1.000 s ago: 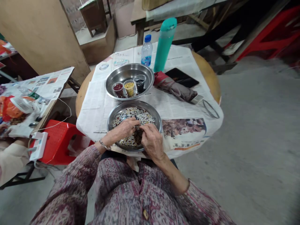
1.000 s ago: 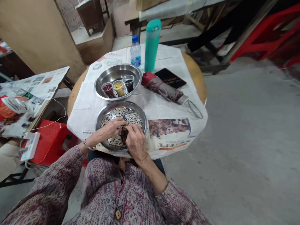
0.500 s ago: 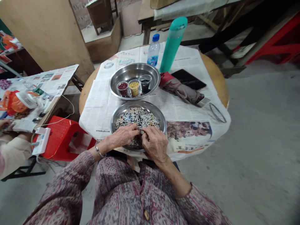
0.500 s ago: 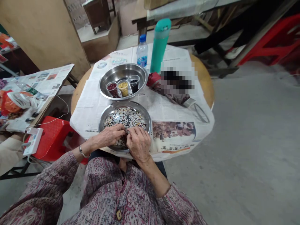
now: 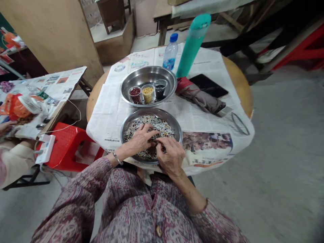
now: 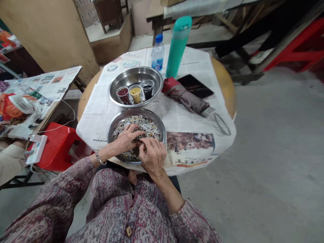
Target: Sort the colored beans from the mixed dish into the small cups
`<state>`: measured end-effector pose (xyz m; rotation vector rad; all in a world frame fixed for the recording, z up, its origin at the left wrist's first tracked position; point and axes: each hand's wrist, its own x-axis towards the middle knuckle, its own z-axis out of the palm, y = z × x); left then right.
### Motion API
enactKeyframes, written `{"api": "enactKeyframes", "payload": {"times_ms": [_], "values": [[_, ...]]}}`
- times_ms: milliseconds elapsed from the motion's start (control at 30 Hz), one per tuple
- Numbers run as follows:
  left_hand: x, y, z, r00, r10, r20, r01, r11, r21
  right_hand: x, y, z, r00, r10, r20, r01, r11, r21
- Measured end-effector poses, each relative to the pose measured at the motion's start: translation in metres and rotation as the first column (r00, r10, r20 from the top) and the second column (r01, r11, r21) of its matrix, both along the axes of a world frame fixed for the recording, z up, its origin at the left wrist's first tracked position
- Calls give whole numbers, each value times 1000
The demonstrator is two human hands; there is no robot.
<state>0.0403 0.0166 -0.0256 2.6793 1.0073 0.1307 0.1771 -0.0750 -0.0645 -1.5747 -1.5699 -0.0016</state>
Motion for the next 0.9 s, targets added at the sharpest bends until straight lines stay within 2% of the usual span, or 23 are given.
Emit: {"api": "enactKeyframes", "payload": {"times_ms": [67,133,300,433,500,600,700,800,900], "values": [[9,3,-1,995,-92,43,95,994,-60,1,0,-3,998,10,-55,-8,999,33],[10,7,1,993,-108,39,111,990,-87,1,0,-6,997,14,-79,-9,998,63],[-18,4,12,998,-5,-59,4,1000,-21,3,1,-7,994,16,-112,-1,991,136],[-45,-9,28,985,53,-167,-50,998,23,5,0,-4,981,67,-180,-29,978,208],[-53,-17,34,978,65,-196,-62,998,18,6,0,-4,979,78,-189,-40,980,197],[-54,-25,34,983,-19,-183,2,996,-91,6,0,-5,986,72,-152,-52,989,137],[-40,-26,24,987,-117,-113,98,981,-166,5,0,-7,991,64,-117,-48,990,136],[-20,-20,14,994,-94,-61,90,994,-59,5,0,-8,989,70,-131,-45,983,178],[-8,-11,13,997,41,-72,-30,989,144,5,0,-7,985,71,-155,-42,982,185]]}}
